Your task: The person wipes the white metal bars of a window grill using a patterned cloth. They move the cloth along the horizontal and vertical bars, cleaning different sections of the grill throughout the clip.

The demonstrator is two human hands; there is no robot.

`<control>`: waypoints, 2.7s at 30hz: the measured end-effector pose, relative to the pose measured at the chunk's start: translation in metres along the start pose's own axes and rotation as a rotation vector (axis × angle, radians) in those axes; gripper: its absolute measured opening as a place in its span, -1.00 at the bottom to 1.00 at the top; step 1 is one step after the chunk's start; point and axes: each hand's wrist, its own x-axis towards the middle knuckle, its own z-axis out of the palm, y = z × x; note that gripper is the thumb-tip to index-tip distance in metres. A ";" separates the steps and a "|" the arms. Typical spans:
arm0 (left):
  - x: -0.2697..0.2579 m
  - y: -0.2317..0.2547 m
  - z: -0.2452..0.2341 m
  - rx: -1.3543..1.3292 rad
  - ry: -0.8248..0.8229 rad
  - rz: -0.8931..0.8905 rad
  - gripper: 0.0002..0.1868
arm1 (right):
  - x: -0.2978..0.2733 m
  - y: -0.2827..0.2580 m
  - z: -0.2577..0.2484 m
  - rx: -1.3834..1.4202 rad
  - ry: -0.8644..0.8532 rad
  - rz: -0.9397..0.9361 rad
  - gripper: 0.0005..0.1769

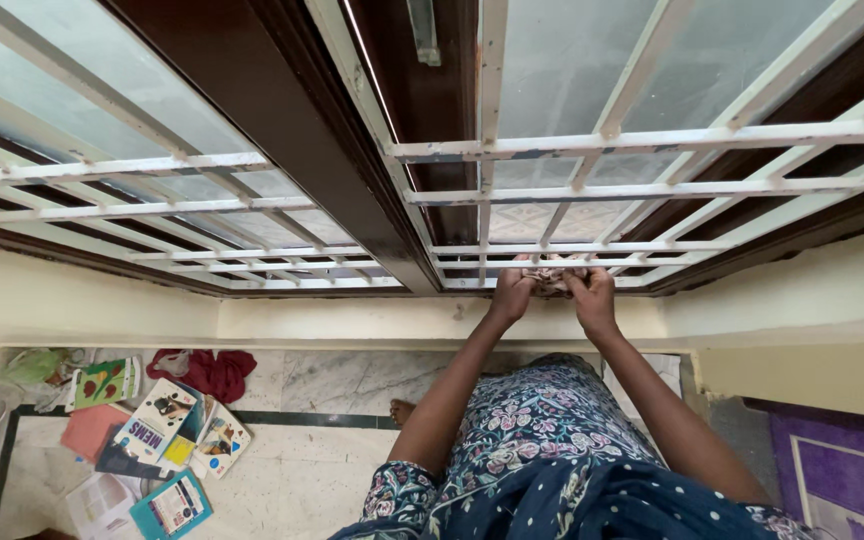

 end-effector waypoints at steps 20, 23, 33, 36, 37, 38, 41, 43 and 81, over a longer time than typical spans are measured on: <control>-0.053 0.039 0.077 0.390 0.174 0.159 -0.65 | -0.030 -0.044 -0.032 0.200 0.418 -0.085 -0.59; -0.052 0.036 0.095 0.576 0.224 0.508 -0.30 | -0.011 -0.025 -0.029 0.041 0.370 -0.191 -0.74; -0.023 0.034 0.090 0.303 0.271 0.175 -0.74 | 0.010 0.019 -0.059 0.090 0.111 0.127 -0.91; -0.040 0.061 0.099 0.099 0.420 0.256 -0.67 | -0.002 -0.003 -0.069 0.138 0.162 -0.023 -0.79; -0.043 0.062 0.094 0.208 0.450 0.335 -0.68 | -0.008 -0.004 -0.067 0.137 0.205 -0.086 -0.72; -0.050 0.057 0.090 0.318 0.480 0.402 -0.69 | -0.018 -0.001 -0.066 0.132 0.209 -0.055 -0.69; -0.069 0.018 0.079 0.346 0.239 0.109 -0.71 | -0.045 0.021 -0.064 0.216 0.154 0.180 -0.63; -0.065 -0.007 0.074 0.555 0.113 0.116 -0.61 | -0.056 0.032 -0.066 0.402 0.033 0.534 -0.65; -0.146 0.078 -0.468 -1.169 1.028 -0.150 -0.77 | -0.063 -0.071 0.502 0.635 -0.112 0.842 -0.75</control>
